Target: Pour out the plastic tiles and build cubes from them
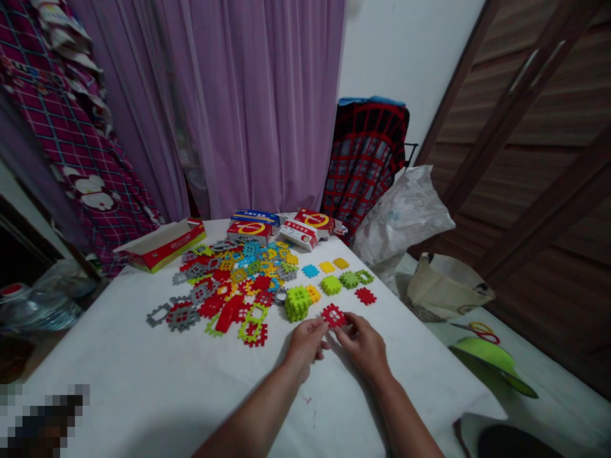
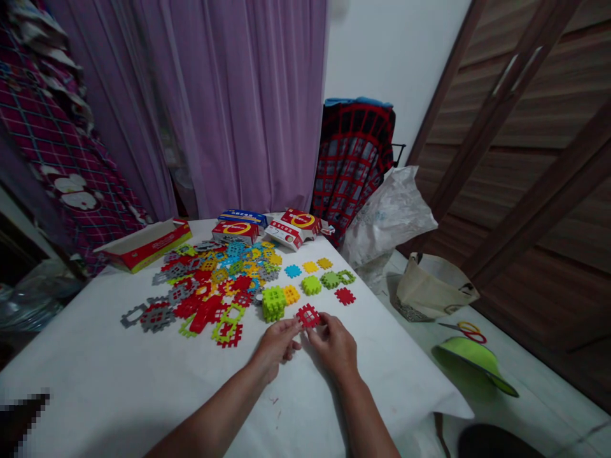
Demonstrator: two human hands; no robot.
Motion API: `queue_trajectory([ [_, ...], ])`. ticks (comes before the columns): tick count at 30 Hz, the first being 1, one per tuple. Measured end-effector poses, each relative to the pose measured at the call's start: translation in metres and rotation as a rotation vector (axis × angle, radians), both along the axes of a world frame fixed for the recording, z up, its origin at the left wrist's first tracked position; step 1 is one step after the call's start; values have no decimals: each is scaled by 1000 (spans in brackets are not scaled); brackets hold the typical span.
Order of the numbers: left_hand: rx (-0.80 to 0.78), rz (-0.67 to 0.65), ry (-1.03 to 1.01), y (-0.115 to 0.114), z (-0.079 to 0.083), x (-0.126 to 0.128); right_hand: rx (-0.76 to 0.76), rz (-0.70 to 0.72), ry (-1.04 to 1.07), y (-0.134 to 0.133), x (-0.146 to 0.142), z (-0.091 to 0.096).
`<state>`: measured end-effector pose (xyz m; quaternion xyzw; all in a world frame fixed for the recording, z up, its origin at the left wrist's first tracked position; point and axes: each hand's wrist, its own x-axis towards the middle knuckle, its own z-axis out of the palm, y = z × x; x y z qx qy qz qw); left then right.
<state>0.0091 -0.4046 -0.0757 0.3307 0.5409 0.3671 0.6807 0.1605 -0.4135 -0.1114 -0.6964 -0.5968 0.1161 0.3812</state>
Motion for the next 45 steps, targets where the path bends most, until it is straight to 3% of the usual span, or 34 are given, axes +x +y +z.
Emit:
queue_trajectory([
  [4,6,-56,1,-9,-2,-15,-140,-159,-157,16,5,5],
  [7,40,-73,33,-13,-5,-39,-217,-164,-273,25,6,10],
  [13,201,23,186,-2,-11,-120,-311,-136,-374,31,8,15],
  [17,361,127,483,12,-7,-180,-361,-104,-411,34,10,16],
  [21,675,159,972,23,1,-217,-351,-112,-400,34,11,13],
  [24,827,29,1258,28,0,-225,-318,-109,-345,31,14,7],
  [28,813,-126,1409,29,-8,-224,-291,-135,-272,30,20,0],
  [34,813,-129,1539,15,0,-240,-257,-154,-239,32,25,-7],
  [38,767,-50,1636,-5,11,-250,-238,-161,-218,31,25,-7],
  [41,831,-25,1632,-11,17,-240,-244,-178,-207,31,24,-6],
  [45,876,-149,1548,3,21,-212,-239,-183,-202,30,24,-5],
])
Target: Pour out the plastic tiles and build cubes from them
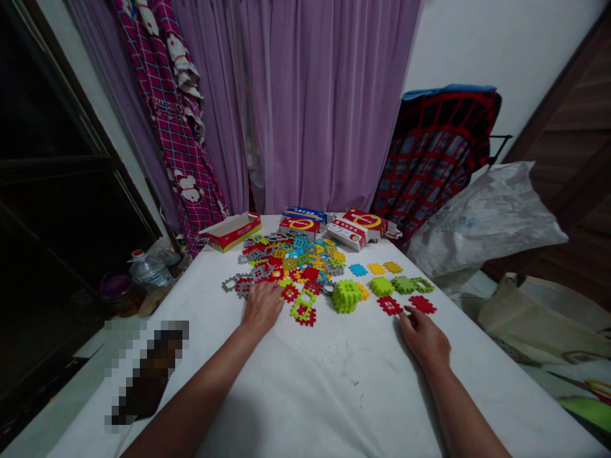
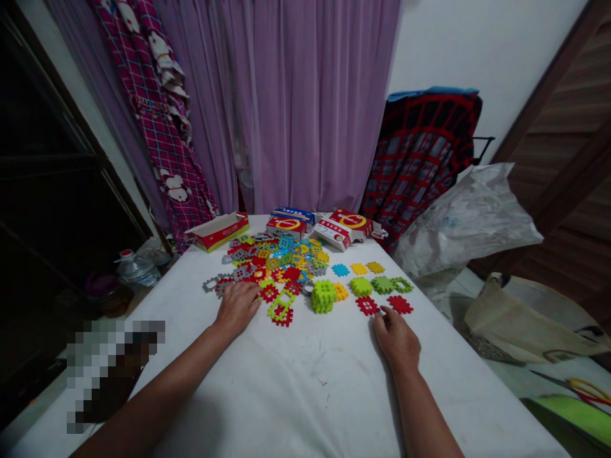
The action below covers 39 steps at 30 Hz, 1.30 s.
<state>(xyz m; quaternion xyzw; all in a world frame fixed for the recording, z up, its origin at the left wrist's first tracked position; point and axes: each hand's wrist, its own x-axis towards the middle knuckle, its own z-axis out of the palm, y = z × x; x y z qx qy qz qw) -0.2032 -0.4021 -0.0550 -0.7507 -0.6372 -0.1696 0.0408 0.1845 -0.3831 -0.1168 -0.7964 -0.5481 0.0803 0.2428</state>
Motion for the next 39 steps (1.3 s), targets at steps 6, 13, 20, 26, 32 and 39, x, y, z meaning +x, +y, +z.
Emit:
queue_trajectory([
  [6,-213,13,131,35,2,24,7,4,15,-2,-1,3],
  [13,-114,84,-92,35,6,7,38,-11,81,-2,0,1],
  [20,-386,87,-934,30,-6,17,267,-17,228,-7,-13,3],
  [26,-675,10,-1207,20,-14,46,374,419,406,-27,-59,9],
  [32,-772,-81,-1170,17,-14,70,381,718,458,-41,-91,12],
  [39,-795,-125,-1140,19,-13,84,386,736,315,-43,-96,9],
])
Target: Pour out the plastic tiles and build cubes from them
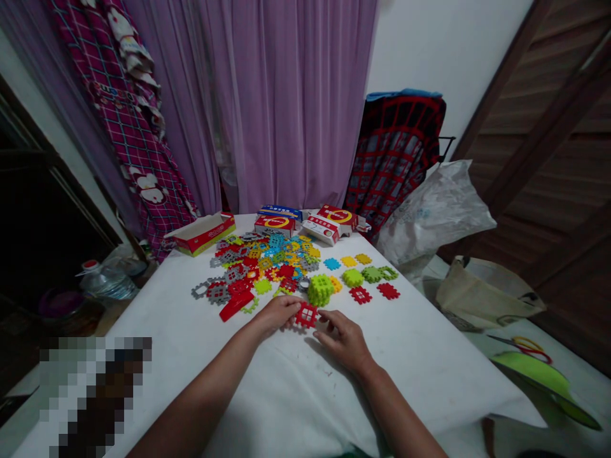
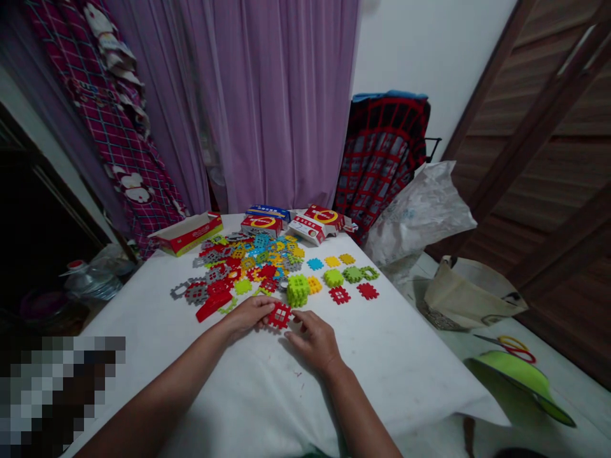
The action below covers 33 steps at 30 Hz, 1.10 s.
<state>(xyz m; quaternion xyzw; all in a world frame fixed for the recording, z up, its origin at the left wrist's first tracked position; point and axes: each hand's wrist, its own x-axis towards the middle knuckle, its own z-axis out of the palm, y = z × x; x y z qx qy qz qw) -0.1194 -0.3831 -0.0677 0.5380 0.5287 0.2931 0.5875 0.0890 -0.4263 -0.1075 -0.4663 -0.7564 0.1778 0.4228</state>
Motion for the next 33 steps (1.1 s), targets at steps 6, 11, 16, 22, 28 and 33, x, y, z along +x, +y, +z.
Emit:
queue_trajectory([
  [6,2,-12,27,4,-1,12,65,-79,-3,-4,-5,2],
  [11,99,79,31,2,-7,15,22,-346,-3,4,18,7],
  [16,255,203,59,-8,-11,-4,-195,-737,-9,19,66,10],
  [22,410,267,163,-9,-22,-17,-411,-823,-186,29,78,15],
  [28,419,224,202,-12,-32,-14,-459,-824,-290,38,72,18],
  [33,464,220,244,-16,-33,-17,-471,-809,-357,39,72,17],
])
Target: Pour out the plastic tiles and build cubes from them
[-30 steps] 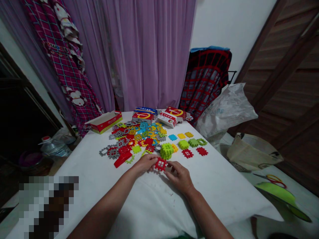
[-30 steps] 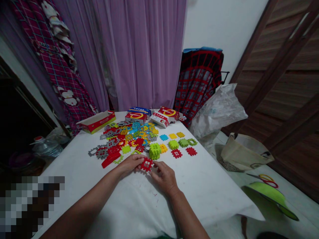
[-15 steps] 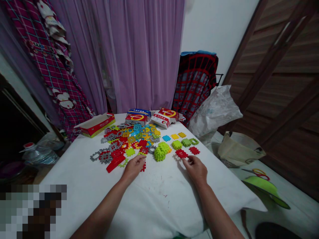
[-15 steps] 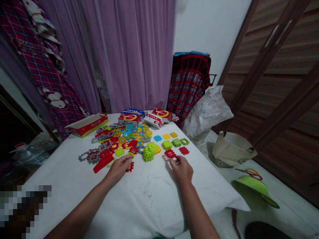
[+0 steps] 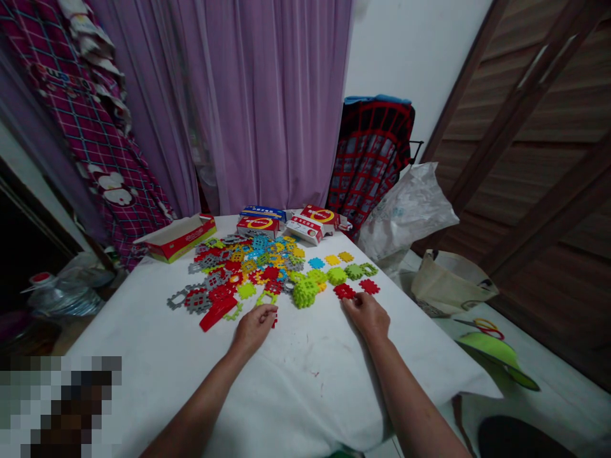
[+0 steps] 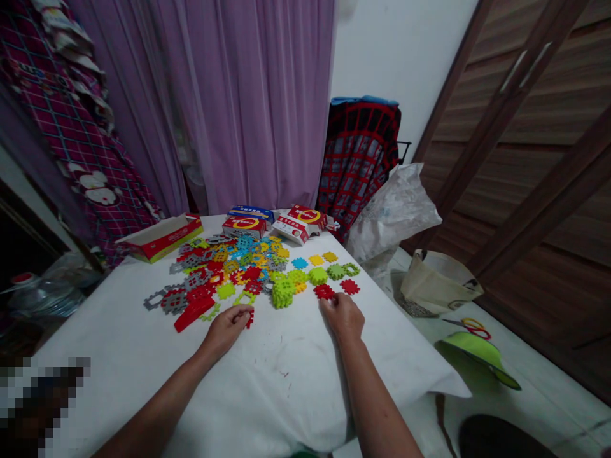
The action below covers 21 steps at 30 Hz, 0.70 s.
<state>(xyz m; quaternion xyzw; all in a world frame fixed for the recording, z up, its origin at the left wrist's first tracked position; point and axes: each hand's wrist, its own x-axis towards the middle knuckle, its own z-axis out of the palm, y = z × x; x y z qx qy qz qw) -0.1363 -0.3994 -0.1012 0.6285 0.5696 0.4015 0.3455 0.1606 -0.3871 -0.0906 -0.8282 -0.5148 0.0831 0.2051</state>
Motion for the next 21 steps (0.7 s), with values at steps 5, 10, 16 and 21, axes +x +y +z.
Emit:
queue_trajectory([
  [5,154,13,156,-6,0,-2,13,25,-28,1,1,-4],
  [10,409,-62,509,-12,1,-3,63,40,-19,0,3,-9],
  [16,439,-120,764,-8,-6,-7,252,100,-67,7,5,-13],
  [21,434,-17,790,-4,-10,-18,275,383,-285,35,-10,4],
])
